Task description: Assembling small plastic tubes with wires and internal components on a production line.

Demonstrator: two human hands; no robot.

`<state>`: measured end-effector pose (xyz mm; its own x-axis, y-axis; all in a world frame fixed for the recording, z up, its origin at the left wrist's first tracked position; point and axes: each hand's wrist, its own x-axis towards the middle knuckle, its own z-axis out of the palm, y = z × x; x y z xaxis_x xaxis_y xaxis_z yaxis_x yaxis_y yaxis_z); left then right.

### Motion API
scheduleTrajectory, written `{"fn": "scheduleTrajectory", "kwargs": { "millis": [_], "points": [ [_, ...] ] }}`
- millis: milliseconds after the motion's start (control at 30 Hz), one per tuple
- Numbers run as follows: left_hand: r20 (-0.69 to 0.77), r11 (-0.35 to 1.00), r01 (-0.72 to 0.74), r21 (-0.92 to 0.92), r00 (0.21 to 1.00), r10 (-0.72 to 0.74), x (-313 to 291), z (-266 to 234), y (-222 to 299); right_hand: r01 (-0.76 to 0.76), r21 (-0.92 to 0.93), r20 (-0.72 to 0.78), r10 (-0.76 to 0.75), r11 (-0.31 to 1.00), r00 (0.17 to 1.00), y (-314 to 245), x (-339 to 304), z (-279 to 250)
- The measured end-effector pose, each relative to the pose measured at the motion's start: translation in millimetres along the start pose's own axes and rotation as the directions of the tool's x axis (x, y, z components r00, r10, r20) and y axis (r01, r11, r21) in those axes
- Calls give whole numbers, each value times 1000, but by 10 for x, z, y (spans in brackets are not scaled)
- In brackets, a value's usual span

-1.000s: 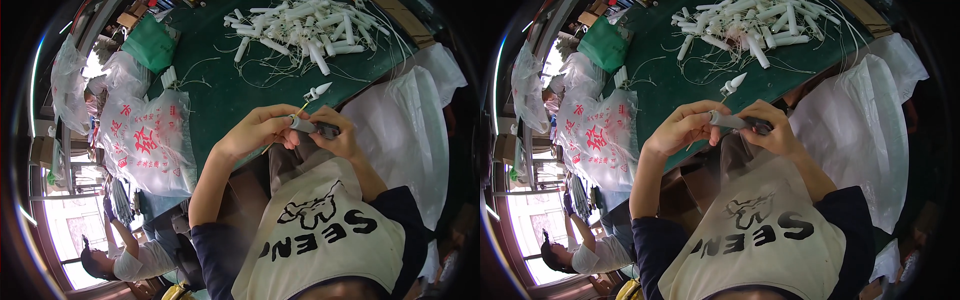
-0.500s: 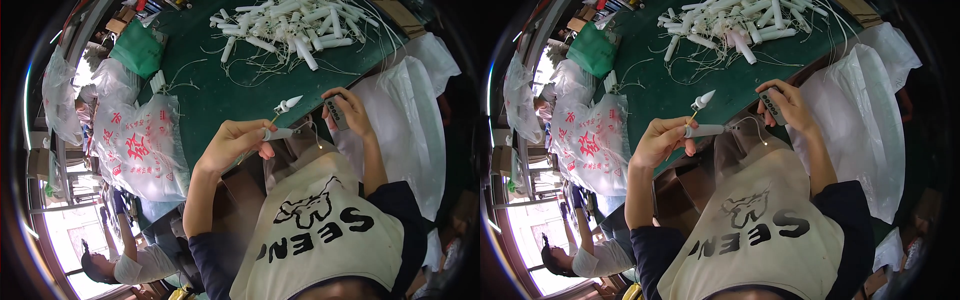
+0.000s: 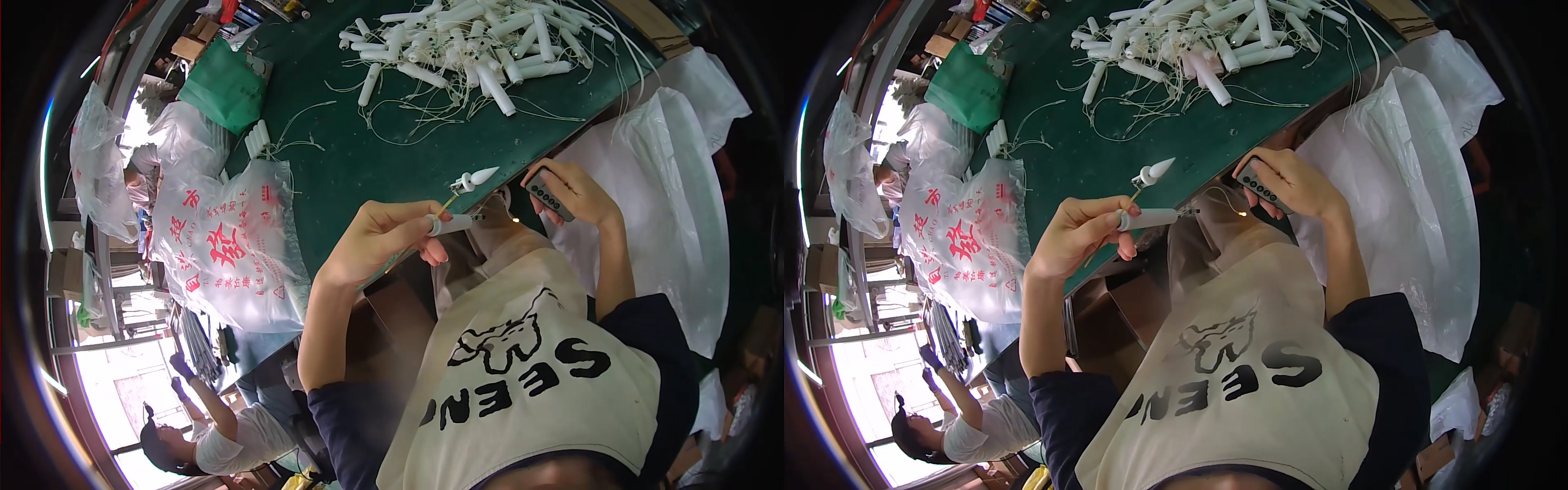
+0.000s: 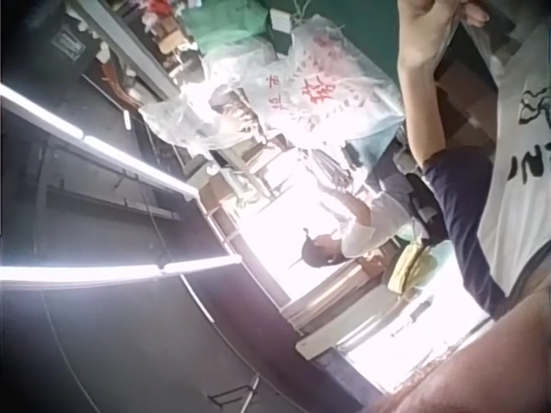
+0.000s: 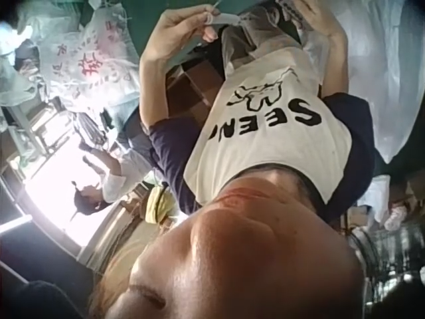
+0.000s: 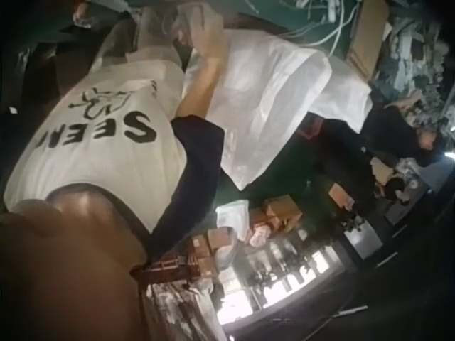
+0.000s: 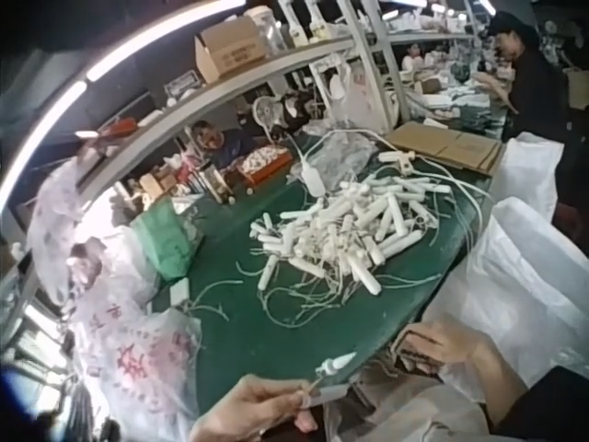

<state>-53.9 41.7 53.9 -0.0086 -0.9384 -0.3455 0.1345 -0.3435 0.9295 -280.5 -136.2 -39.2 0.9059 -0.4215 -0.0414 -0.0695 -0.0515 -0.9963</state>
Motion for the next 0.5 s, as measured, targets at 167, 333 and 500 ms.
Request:
{"fn": "scheduleTrajectory", "kwargs": {
  "millis": [167,333,500],
  "points": [
    [21,1000,3,24,1000,-4,17,20,36,189,16,-80,-187,982,979,-8,70,119],
    [20,1000,-9,11,1000,9,55,-11,31,520,-187,-116,-545,833,831,-65,252,415],
    [87,999,-44,-18,995,45,92,10,46,484,-281,-72,-521,829,851,-162,307,669]
  ]
}}
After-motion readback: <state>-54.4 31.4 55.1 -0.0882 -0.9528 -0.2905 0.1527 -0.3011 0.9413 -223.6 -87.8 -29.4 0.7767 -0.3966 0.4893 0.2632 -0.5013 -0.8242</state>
